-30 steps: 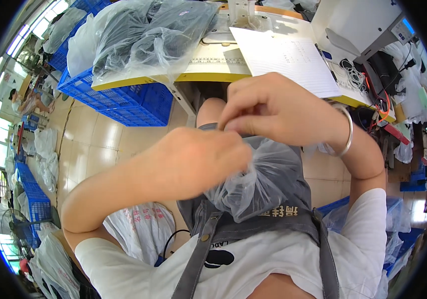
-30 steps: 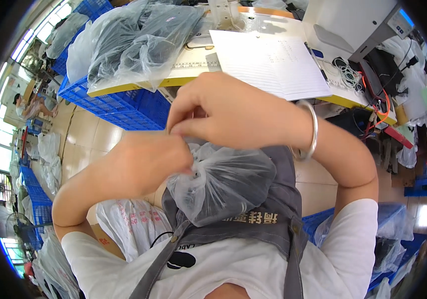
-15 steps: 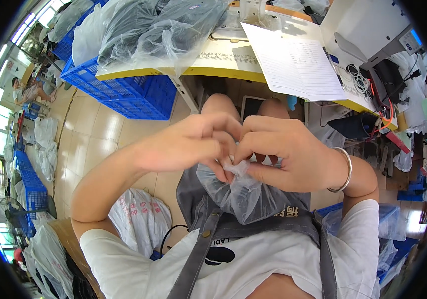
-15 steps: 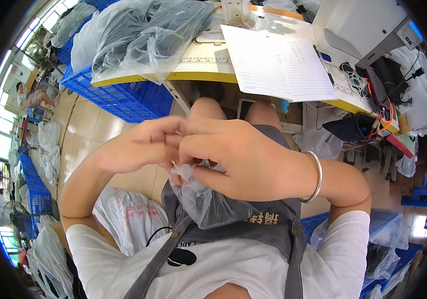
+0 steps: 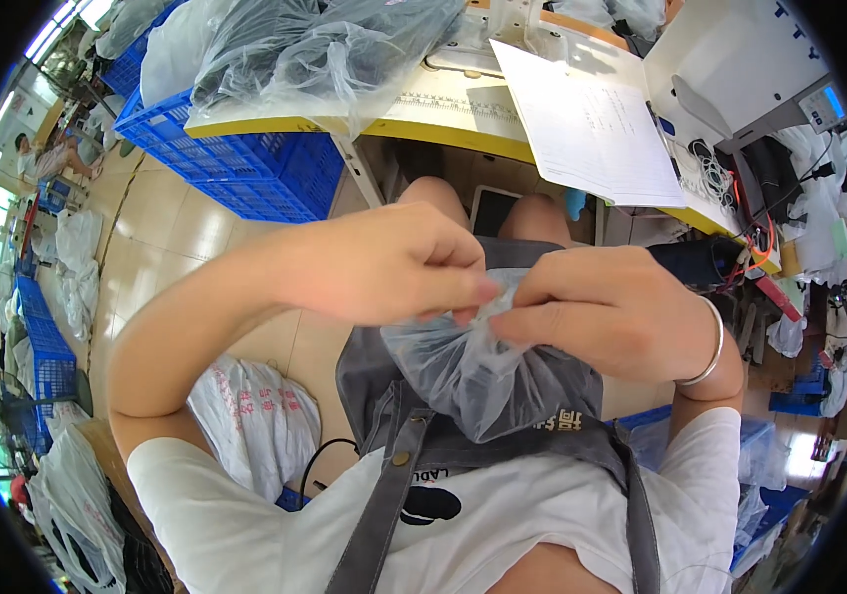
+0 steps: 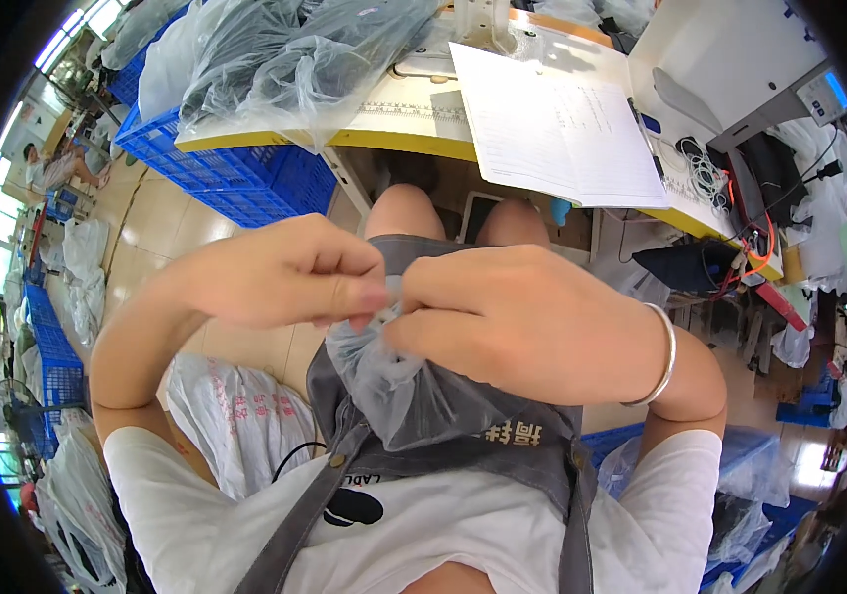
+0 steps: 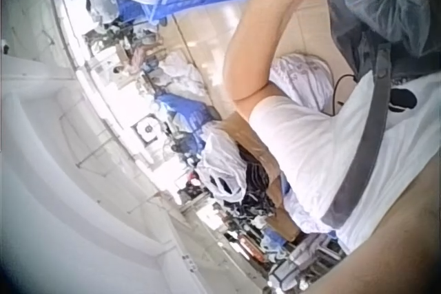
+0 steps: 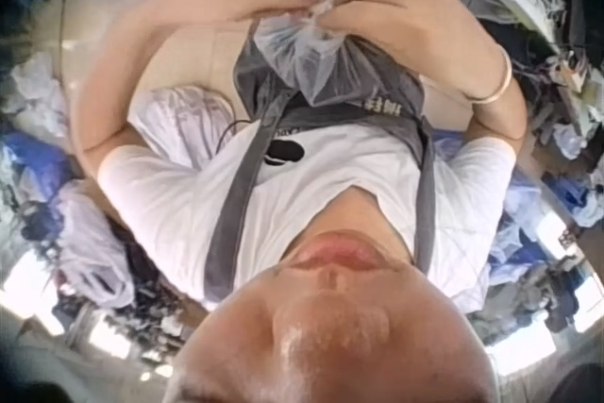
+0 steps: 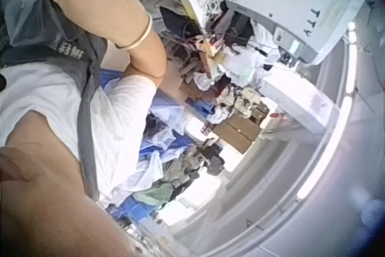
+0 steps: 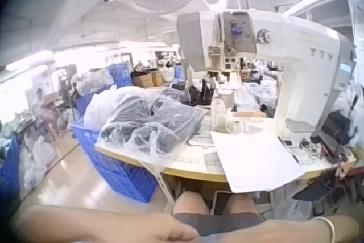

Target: Counting and packing black shoe components into a plastic bag.

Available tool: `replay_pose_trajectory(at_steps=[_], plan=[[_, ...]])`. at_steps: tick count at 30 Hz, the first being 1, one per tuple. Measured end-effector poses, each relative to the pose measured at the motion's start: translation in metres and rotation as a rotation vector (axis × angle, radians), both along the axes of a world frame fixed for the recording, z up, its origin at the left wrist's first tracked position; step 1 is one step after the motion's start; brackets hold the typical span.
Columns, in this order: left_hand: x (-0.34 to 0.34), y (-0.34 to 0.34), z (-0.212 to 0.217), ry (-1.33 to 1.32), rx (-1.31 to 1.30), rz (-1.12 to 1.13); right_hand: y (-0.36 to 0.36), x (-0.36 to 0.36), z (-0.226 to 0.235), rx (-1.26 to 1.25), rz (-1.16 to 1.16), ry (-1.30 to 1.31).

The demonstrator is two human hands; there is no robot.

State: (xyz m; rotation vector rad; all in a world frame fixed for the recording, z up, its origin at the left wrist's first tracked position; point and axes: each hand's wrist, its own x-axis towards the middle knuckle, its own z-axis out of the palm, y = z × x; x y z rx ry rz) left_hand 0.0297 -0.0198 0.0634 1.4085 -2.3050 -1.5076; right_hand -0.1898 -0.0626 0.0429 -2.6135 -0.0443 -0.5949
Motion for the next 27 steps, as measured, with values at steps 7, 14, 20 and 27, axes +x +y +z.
replay_pose_trajectory(at_steps=[7,14,20,27], plan=[[-0.021,0.016,-0.036,0.735,0.380,0.543,0.001,0.014,0.005,-0.087,0.084,-0.148],[0.003,0.018,-0.051,0.718,0.353,0.316,-0.023,0.016,-0.006,0.338,0.005,-0.097],[-0.012,0.029,-0.033,0.509,0.184,0.403,-0.012,0.014,-0.030,0.336,-0.161,-0.216],[-0.031,0.050,-0.053,-0.050,-0.959,0.362,-0.006,0.013,-0.044,0.388,-0.195,-0.311]])
